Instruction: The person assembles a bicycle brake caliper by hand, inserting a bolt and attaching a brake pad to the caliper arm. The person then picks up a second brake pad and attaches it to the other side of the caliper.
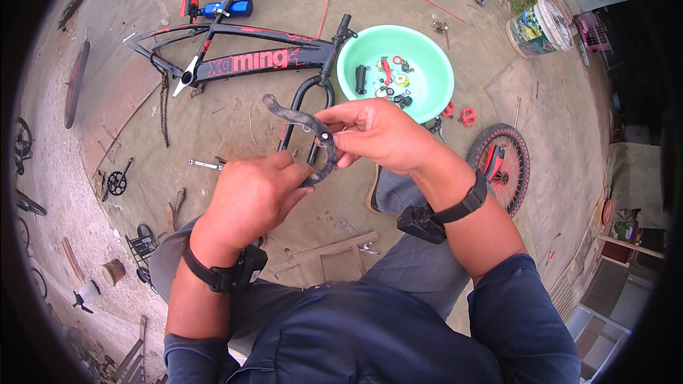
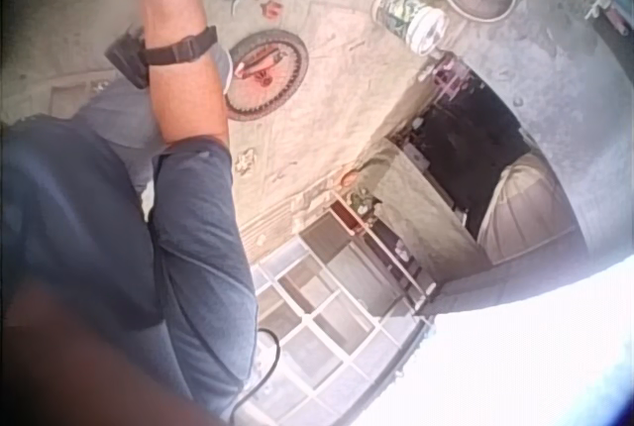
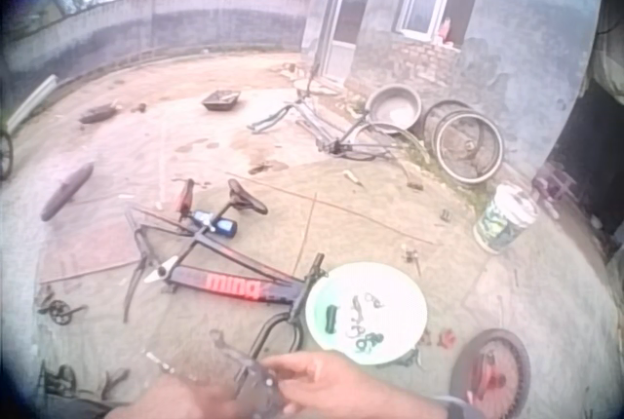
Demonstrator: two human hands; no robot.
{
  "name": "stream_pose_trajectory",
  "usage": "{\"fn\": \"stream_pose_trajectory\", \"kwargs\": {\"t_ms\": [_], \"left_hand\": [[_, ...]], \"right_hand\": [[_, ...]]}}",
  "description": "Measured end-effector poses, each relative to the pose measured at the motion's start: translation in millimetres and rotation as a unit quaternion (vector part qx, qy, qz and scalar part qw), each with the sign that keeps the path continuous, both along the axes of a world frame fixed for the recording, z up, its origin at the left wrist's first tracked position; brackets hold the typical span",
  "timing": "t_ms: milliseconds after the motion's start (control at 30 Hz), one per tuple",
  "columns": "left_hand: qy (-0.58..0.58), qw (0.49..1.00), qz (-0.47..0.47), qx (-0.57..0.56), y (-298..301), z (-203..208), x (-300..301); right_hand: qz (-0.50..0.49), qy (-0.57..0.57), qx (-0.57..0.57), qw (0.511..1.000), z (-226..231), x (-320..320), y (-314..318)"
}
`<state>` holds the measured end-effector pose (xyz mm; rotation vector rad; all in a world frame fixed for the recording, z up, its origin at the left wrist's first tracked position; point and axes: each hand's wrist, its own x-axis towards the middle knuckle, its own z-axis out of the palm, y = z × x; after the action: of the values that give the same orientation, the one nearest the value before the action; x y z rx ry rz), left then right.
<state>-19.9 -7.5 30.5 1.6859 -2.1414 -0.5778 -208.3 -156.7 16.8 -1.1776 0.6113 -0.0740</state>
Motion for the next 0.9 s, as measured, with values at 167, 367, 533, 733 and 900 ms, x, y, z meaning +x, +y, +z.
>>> {"fn": "stream_pose_trajectory", "kwargs": {"t_ms": [167, 367, 533, 733, 900], "left_hand": [[0.007, 1.000, 0.004, 0.000, 0.1, -0.2, 0.1], [0.008, 1.000, 0.003, -0.005, 0.0, -1.0, 0.5], [0.007, 1.000, 0.000, -0.001, -0.5, -1.2, 1.1], [-0.002, 1.000, 0.003, 0.001, -0.5, -0.1, 2.2], [-0.005, 1.000, 0.005, -0.001, -0.9, -0.5, 3.0]], "right_hand": [[0.001, -0.007, 0.016, 1.000, 3.5, -2.3, -2.1], [-0.020, -0.014, 0.019, 1.000, 5.7, -2.2, 0.6], [-0.023, -0.008, 0.008, 1.000, 1.8, 1.0, 1.2], [-0.037, -0.006, -0.001, 0.999, -0.4, 0.9, 2.9], [-0.034, -0.008, -0.011, 0.999, -1.3, 1.3, 3.0]]}}
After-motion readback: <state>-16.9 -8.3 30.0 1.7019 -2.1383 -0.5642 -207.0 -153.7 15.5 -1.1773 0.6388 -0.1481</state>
